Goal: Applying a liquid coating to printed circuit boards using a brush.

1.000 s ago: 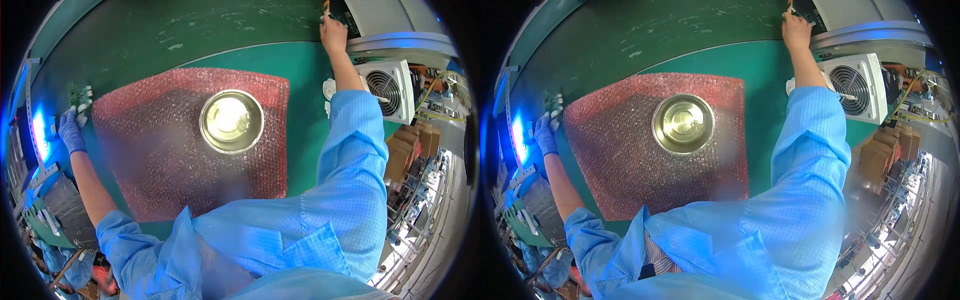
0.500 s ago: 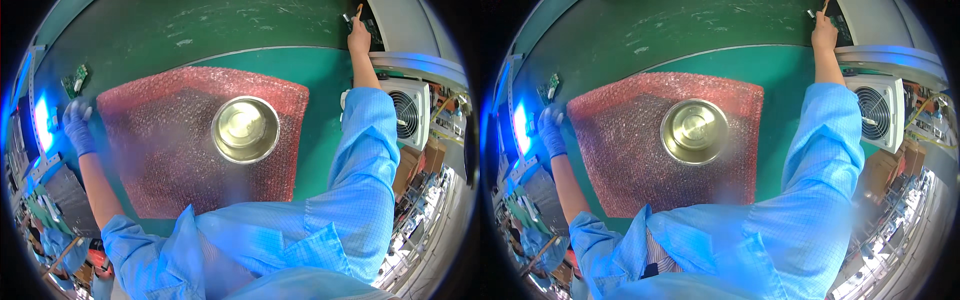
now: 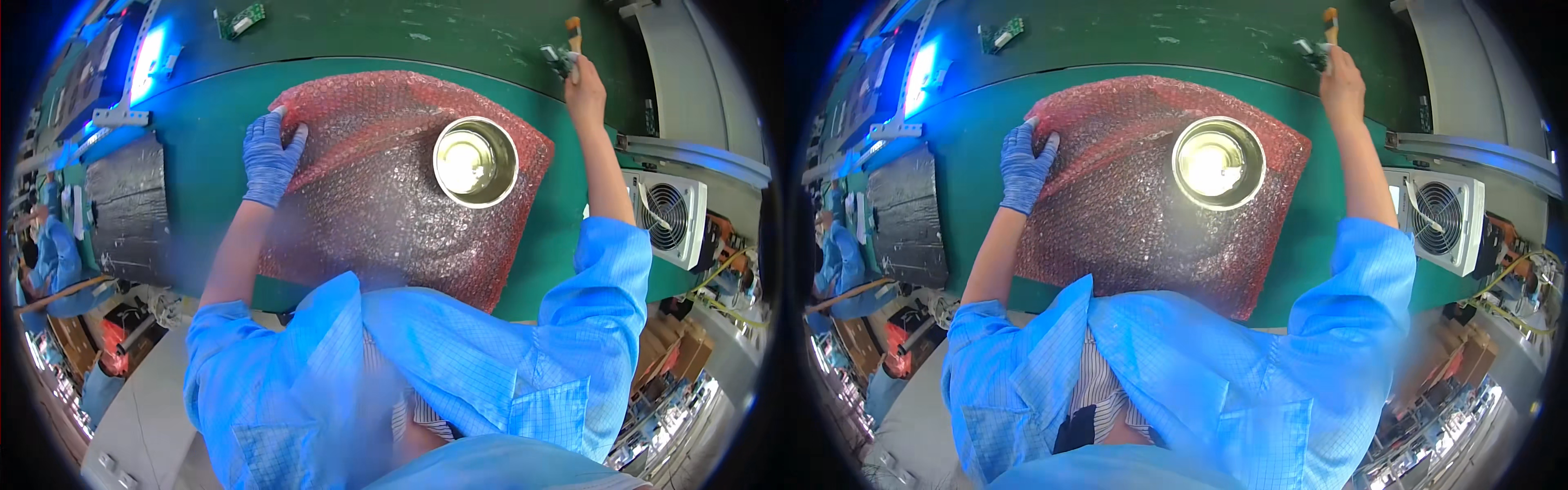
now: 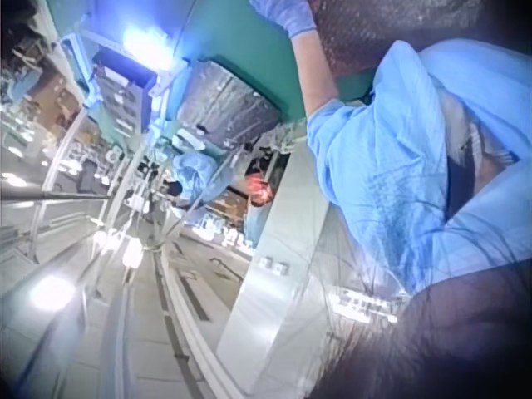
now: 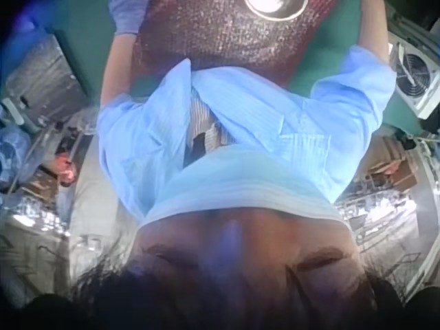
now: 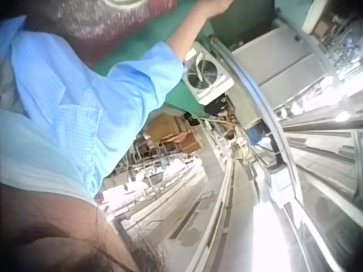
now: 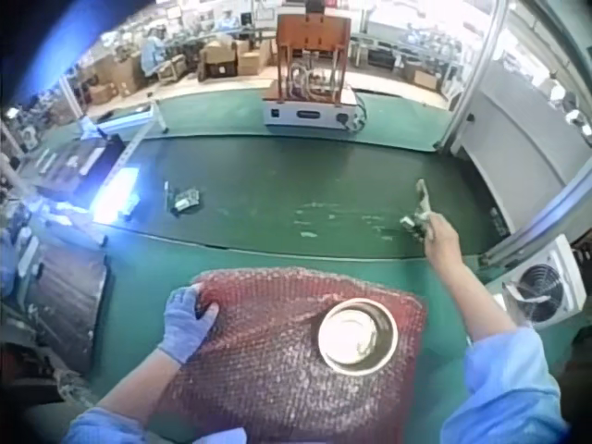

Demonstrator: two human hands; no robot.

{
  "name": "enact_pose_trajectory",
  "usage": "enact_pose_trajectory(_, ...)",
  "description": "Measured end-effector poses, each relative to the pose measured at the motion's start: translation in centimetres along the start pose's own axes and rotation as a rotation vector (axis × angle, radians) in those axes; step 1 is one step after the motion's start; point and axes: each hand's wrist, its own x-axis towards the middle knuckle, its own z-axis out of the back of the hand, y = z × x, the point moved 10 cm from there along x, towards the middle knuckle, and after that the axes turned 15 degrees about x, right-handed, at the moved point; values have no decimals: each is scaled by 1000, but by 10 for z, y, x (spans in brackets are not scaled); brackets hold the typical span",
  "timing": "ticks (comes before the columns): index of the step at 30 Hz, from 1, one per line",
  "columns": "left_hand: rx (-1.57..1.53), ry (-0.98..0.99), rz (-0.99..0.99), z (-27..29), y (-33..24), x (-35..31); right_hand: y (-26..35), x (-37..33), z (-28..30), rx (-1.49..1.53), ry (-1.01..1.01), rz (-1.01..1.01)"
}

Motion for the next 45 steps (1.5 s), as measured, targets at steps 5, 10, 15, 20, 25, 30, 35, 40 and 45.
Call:
enact_pose_trajectory(5, 101, 70, 91, 9, 37, -9, 127, -2, 7, 216, -13, 194)
enact_pose_trajectory(10, 31, -118, 14, 75, 8, -17, 234, -18, 19, 405, -33, 273)
enact_pose_trajectory(15, -927, 47, -25, 79, -83, -43, 294, -46, 3, 682, -33, 159)
enact_pose_trajectory(20, -1890, 177, 388, 13, -91, -47, 334, -71, -29, 802, -78, 99)
enact_pose_trajectory(25, -1959, -44, 389, 18, -56, -61, 360, -88, -42, 863, -74, 111)
enact_pose_trajectory(30, -1602, 6, 420, 29, -19, -80, 323, -103, -21, 808, -69, -42)
enact_pose_trajectory(35, -1795, 112, 449, 22, 12, -82, 223, -129, 30, 860, -243, -197)
enact_pose_trajectory(40, -1705, 170, 417, 24, 2, -80, 136, -163, 16, 984, -147, -594)
enact_pose_trajectory(45, -2014, 520, 305, 12, -53, -80, 127, -168, 12, 725, -62, -585)
